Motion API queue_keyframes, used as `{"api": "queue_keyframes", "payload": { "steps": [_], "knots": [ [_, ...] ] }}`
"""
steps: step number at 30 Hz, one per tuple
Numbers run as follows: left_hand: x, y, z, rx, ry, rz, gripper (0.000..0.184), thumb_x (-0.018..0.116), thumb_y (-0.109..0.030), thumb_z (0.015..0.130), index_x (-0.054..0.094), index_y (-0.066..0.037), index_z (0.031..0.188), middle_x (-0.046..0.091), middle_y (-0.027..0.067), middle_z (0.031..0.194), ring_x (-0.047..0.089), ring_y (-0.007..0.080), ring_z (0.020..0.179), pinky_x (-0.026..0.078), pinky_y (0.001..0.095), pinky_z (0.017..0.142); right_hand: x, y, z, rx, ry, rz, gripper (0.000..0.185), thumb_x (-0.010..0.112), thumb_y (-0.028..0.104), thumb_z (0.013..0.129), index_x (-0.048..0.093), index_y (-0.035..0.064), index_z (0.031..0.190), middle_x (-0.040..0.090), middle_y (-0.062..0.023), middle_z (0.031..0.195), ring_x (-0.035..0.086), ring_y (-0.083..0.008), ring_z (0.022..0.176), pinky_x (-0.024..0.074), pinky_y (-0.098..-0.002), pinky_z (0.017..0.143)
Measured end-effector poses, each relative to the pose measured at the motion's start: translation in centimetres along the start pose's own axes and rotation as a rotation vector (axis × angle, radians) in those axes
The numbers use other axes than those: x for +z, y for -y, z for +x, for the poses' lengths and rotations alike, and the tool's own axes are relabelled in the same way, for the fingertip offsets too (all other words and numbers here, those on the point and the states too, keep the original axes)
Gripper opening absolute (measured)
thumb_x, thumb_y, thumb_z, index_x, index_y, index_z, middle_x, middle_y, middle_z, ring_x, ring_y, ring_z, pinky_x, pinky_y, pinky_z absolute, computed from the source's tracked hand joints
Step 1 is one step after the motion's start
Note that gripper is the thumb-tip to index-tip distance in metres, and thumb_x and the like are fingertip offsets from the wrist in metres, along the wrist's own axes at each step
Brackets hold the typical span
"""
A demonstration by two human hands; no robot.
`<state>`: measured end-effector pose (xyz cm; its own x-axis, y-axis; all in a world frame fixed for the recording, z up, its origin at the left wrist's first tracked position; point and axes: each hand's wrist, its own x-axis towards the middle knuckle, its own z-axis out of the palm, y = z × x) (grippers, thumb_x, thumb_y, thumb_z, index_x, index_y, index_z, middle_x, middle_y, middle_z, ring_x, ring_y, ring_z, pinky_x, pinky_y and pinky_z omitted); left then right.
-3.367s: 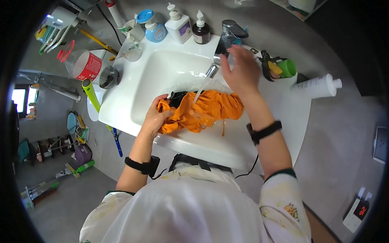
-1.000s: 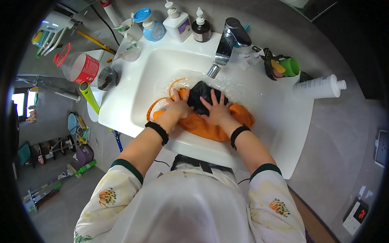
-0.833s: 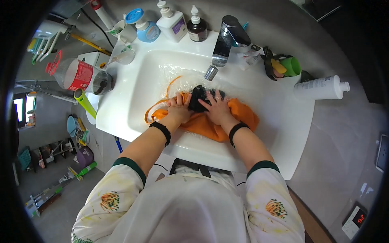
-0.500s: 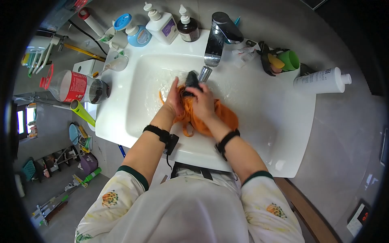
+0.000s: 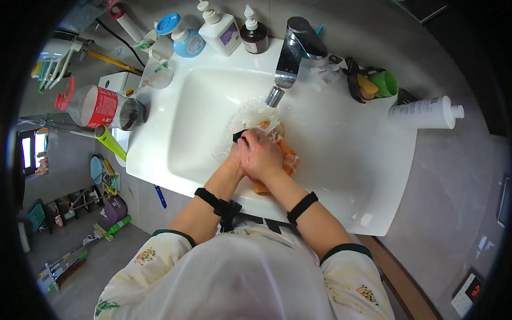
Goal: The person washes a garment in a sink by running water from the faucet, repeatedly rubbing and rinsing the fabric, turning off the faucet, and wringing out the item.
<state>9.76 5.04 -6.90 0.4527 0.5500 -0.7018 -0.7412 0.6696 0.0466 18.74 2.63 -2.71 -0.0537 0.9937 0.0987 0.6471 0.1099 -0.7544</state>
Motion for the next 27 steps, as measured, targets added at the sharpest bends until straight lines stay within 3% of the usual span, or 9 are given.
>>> {"api": "queue_keyframes", "payload": {
  "steps": [6, 9, 11, 12, 15, 17, 19, 22, 27],
  "knots": [
    [0.7, 0.8, -1.6, 0.187, -0.191, 0.353, 0.035, 0.042, -0.03, 0.098, 0.056, -0.001, 0.11, 0.064, 0.0103, 0.098, 0.064, 0.0251, 0.083, 0.053, 0.04, 0.079, -0.9, -3.7, 2.8, 0.157, 0.104, 0.045, 0.024, 0.054, 0.03, 0.091, 0.059, 0.0073, 0.096, 0.066, -0.0187, 0.082, 0.063, -0.037, 0.082, 0.0494, -0.0469, 0.072],
    [2.2, -1.1, -3.9, 0.249, -0.294, 0.705, 0.034, 0.043, -0.03, 0.097, 0.056, -0.002, 0.109, 0.064, 0.0118, 0.097, 0.064, 0.0236, 0.081, 0.053, 0.0369, 0.078, -3.0, -7.2, 4.8, 0.325, 0.34, -0.142, 0.033, 0.054, 0.038, 0.091, 0.06, 0.0102, 0.109, 0.066, -0.0194, 0.099, 0.063, -0.0357, 0.091, 0.0499, -0.0429, 0.08],
    [0.5, -3.4, -3.8, 0.382, -0.425, 1.58, 0.033, 0.044, -0.033, 0.096, 0.055, -0.006, 0.113, 0.065, 0.014, 0.097, 0.064, 0.0256, 0.087, 0.05, 0.0389, 0.084, -3.7, -8.9, 4.5, 0.206, 0.303, -0.262, 0.056, 0.055, 0.05, 0.088, 0.049, 0.018, 0.133, 0.048, -0.0224, 0.135, 0.048, -0.0411, 0.121, 0.044, -0.0507, 0.095],
    [0.1, -4.3, -4.2, 0.374, -0.488, 1.781, 0.044, 0.046, -0.046, 0.093, 0.051, -0.025, 0.132, 0.049, 0.0217, 0.133, 0.051, 0.0401, 0.117, 0.04, 0.048, 0.097, -4.3, -8.7, 4.1, 0.203, 0.31, -0.259, 0.056, 0.055, 0.05, 0.088, 0.049, 0.018, 0.133, 0.048, -0.0224, 0.135, 0.048, -0.0411, 0.121, 0.044, -0.0507, 0.095],
    [-0.5, -3.3, -4.8, 0.081, -0.601, 2.121, 0.057, 0.047, -0.051, 0.092, 0.034, -0.036, 0.145, 0.02, 0.0195, 0.153, 0.023, 0.0478, 0.136, 0.026, 0.0579, 0.106, -5.4, -6.9, 1.0, 0.194, 0.427, -0.743, 0.077, 0.058, 0.058, 0.082, 0.029, 0.0279, 0.148, 0.016, -0.0185, 0.155, 0.018, -0.0497, 0.138, 0.0315, -0.066, 0.1],
    [0.2, -2.2, -3.5, -0.112, -0.532, 2.171, 0.062, 0.048, -0.053, 0.091, 0.021, -0.046, 0.146, 0.0, 0.0188, 0.157, 0.008, 0.0555, 0.137, 0.017, 0.0627, 0.109, -3.6, -7.0, -1.4, 0.205, 0.794, -0.735, 0.085, 0.061, 0.06, 0.079, 0.021, 0.0342, 0.15, 0.008, -0.0161, 0.157, 0.003, -0.0515, 0.14, 0.0211, -0.0754, 0.098],
    [-0.2, -0.9, -2.1, -0.3, -0.575, 2.236, 0.067, 0.047, -0.05, 0.092, 0.011, -0.046, 0.148, -0.007, 0.017, 0.157, 0.001, 0.0514, 0.139, 0.012, 0.0652, 0.108, -2.8, -8.5, -1.7, 0.15, 0.837, -0.766, 0.081, 0.063, 0.053, 0.079, 0.025, 0.0362, 0.149, 0.014, -0.015, 0.156, 0.013, -0.0493, 0.139, 0.0236, -0.0715, 0.1],
    [0.1, -1.8, 0.4, -0.247, -0.595, 2.091, 0.068, 0.045, -0.052, 0.092, 0.011, -0.042, 0.149, -0.008, 0.0182, 0.157, 0.003, 0.0508, 0.14, 0.012, 0.0591, 0.111, -2.7, -12.2, 1.5, -0.164, 0.54, -0.809, 0.064, 0.069, 0.03, 0.076, 0.049, 0.0293, 0.137, 0.03, -0.0117, 0.15, 0.036, -0.0408, 0.128, 0.0336, -0.0498, 0.104],
    [0.8, -1.9, 3.1, 0.081, -0.629, 1.484, 0.083, 0.038, -0.073, 0.086, 0.026, -0.021, 0.149, 0.013, 0.018, 0.155, 0.022, 0.0426, 0.139, 0.02, 0.0504, 0.113, 0.1, -9.8, 4.6, 0.111, 0.139, -0.474, 0.055, 0.066, 0.007, 0.073, 0.061, 0.0267, 0.124, 0.048, -0.0101, 0.13, 0.046, -0.0357, 0.114, 0.0406, -0.0434, 0.097]
  ]
}}
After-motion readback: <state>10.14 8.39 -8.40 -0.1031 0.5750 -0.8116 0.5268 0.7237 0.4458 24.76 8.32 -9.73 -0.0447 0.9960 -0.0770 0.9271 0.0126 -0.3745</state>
